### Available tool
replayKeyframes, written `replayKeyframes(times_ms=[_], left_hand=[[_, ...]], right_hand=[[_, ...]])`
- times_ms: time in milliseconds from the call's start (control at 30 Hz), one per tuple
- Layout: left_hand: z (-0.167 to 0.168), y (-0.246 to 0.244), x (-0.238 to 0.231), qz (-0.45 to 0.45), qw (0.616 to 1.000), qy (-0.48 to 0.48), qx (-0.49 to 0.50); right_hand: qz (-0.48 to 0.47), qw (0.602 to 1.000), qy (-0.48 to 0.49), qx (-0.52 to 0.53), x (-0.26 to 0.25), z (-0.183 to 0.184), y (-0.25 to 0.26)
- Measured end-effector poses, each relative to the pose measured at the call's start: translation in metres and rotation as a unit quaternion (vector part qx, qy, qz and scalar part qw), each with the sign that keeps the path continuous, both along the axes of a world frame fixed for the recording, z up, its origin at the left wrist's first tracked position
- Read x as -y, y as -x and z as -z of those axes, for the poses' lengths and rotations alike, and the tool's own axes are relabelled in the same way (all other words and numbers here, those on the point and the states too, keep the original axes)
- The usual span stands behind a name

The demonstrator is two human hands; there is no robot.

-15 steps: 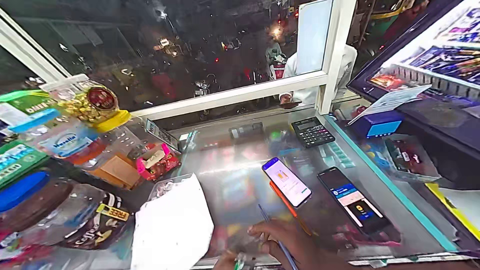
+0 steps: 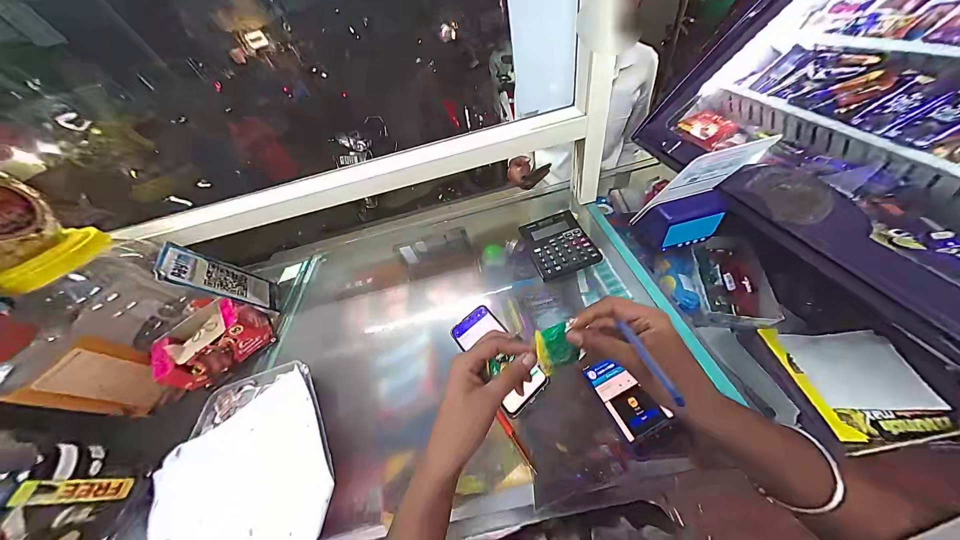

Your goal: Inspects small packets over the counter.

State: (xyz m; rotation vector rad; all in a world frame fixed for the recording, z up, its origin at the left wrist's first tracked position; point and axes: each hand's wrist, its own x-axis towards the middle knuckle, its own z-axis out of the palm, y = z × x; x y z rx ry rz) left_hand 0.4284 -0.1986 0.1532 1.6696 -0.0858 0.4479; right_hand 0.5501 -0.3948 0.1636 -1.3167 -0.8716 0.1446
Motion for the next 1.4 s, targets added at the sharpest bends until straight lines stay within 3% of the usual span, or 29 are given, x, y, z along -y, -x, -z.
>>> replayKeyframes(times_ms=[267,1000,1167,1267,1400], left_hand=[[0.006,-0.046,0.007,0.04,0.999,0.028,0.02],[0.027,-0.035,0.015,0.062,0.991,0.114,-0.018],[0.03,-0.036,0.013,0.04,0.99,0.135,-0.018],[0.03,-0.038,0.013,-0.009,0.994,0.106,-0.001],[0.032,-0.039,0.019,-0.034,0.999,-0.016,0.021]], right_hand=[[0.06,0.997,-0.033,0.039,0.001,0.011,-0.027],[0.032,0.999,-0.003,0.013,0.01,0.025,-0.027],[0.001,0.997,0.039,-0.063,0.008,0.025,-0.025],[-0.072,0.981,0.116,-0.135,0.006,0.025,-0.023],[-0.141,0.967,0.122,-0.172,0.003,0.032,-0.016]])
